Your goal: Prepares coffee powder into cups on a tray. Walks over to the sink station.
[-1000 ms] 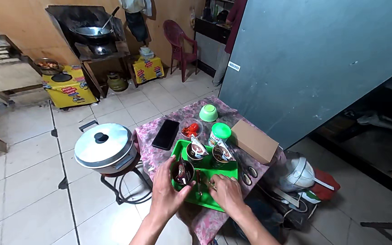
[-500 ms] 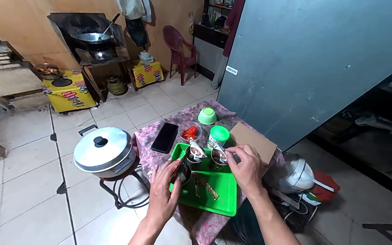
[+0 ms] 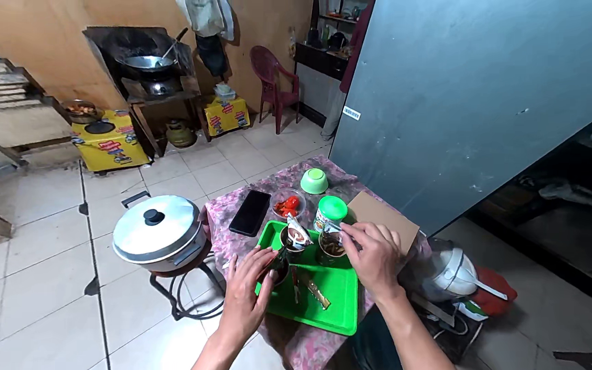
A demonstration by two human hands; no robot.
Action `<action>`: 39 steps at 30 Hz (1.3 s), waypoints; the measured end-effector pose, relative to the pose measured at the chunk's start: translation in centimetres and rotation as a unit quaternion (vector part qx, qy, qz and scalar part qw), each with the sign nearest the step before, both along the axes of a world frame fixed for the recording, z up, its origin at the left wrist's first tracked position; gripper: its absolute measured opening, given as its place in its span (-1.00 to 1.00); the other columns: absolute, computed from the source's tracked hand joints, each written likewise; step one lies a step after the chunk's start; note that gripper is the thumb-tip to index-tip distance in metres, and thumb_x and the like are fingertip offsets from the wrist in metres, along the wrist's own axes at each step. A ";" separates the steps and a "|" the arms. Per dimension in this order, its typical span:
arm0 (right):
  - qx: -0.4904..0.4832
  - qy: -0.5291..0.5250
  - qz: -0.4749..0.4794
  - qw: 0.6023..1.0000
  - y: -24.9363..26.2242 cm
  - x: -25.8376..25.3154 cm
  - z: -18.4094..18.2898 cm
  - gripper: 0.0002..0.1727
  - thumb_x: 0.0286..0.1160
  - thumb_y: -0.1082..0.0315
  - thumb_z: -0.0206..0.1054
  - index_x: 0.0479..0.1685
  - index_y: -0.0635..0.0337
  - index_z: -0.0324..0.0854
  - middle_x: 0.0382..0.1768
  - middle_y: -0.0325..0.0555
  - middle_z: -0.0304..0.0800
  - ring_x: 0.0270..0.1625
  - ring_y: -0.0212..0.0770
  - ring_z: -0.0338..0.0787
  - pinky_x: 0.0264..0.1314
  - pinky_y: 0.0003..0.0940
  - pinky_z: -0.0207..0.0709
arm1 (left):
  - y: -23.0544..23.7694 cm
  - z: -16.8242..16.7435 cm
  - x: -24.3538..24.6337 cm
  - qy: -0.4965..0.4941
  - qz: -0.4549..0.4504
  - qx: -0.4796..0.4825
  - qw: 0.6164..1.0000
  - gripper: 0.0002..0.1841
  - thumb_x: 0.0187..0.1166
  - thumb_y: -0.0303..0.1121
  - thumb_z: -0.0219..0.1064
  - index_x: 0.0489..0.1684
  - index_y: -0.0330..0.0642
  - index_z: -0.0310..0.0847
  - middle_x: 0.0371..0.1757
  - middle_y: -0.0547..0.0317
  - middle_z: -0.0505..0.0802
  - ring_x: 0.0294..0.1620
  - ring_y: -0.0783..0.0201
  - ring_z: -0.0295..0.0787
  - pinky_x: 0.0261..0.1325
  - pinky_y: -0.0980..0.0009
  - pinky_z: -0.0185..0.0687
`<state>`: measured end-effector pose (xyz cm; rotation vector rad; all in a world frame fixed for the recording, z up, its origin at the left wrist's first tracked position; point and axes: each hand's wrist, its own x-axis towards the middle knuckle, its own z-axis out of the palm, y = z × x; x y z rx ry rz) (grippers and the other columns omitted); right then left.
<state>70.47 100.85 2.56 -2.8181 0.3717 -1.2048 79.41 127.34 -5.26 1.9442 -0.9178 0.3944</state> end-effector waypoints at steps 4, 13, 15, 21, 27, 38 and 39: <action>0.013 0.018 0.017 1.000 -0.5 -0.3 0.3 -0.72 0.60 -0.02 0.33 -0.01 -0.23 0.92 -0.05 -0.32 0.87 -0.02 -0.18 0.75 0.15 0.00 0.45 | 0.3 -0.1 -0.3 0.026 0.007 0.002 1.000 -0.49 0.65 0.06 0.18 0.53 0.13 0.60 0.54 0.39 0.69 0.70 0.21 0.42 0.73 -0.36 0.11; 0.175 0.155 0.059 0.971 -1.3 0.0 0.2 -0.71 0.27 0.32 0.63 0.00 -0.12 0.90 -0.15 -0.34 0.91 0.05 -0.18 0.77 0.32 0.12 0.47 | -0.2 -0.5 -0.9 0.049 0.025 -0.065 0.996 -0.42 0.49 -0.28 0.32 0.59 -0.02 0.51 0.31 0.47 0.85 0.46 0.36 0.69 0.77 -0.29 0.18; 0.135 0.138 0.059 0.980 -1.2 0.5 0.1 -0.90 0.23 0.38 0.63 -0.33 -0.03 0.88 -0.30 -0.28 0.86 -0.05 -0.13 0.76 0.18 0.06 0.52 | -0.6 -0.5 -0.8 0.040 0.026 -0.085 0.995 -0.42 0.52 -0.36 0.32 0.62 -0.06 0.47 0.27 0.43 0.88 0.40 0.38 0.74 0.78 -0.28 0.17; 0.098 0.127 0.058 0.985 -1.3 1.1 -0.2 -0.78 0.14 0.26 0.74 -0.51 0.06 0.77 -0.41 -0.21 0.79 -0.14 -0.06 0.73 0.03 0.02 0.53 | -1.0 0.0 -0.4 0.052 0.050 -0.116 0.991 -0.38 0.37 -0.32 0.53 0.53 -0.07 0.57 0.03 0.39 0.96 0.10 0.38 0.90 0.73 -0.26 0.28; 0.126 0.220 0.089 0.963 -1.3 1.1 1.0 -0.79 0.38 0.52 0.50 -0.11 0.03 0.91 -0.15 -0.17 0.91 0.01 -0.05 0.81 0.12 0.00 0.67 | -0.7 -0.5 -0.1 0.039 0.027 -0.102 0.994 -0.39 0.55 -0.39 0.37 0.67 -0.02 0.45 0.40 0.36 0.81 0.39 0.35 0.76 0.71 -0.13 0.40; 0.148 0.192 0.079 0.967 -0.7 1.6 0.9 -0.89 0.35 0.52 0.53 -0.23 0.14 0.87 -0.22 -0.08 0.87 -0.09 -0.03 0.84 0.02 0.01 0.72 | -1.2 0.3 -0.2 0.020 0.030 -0.087 0.996 -0.40 0.50 -0.38 0.40 0.63 0.01 0.49 0.26 0.41 0.88 0.31 0.38 0.80 0.77 -0.36 0.13; 0.150 0.191 0.082 0.967 -0.6 1.5 0.9 -0.86 0.33 0.55 0.52 -0.21 0.14 0.87 -0.21 -0.08 0.86 -0.08 -0.04 0.84 0.02 0.01 0.73 | -1.2 0.3 -0.3 0.014 0.022 -0.085 0.996 -0.40 0.54 -0.42 0.37 0.66 0.02 0.47 0.33 0.39 0.85 0.38 0.36 0.77 0.77 -0.36 0.12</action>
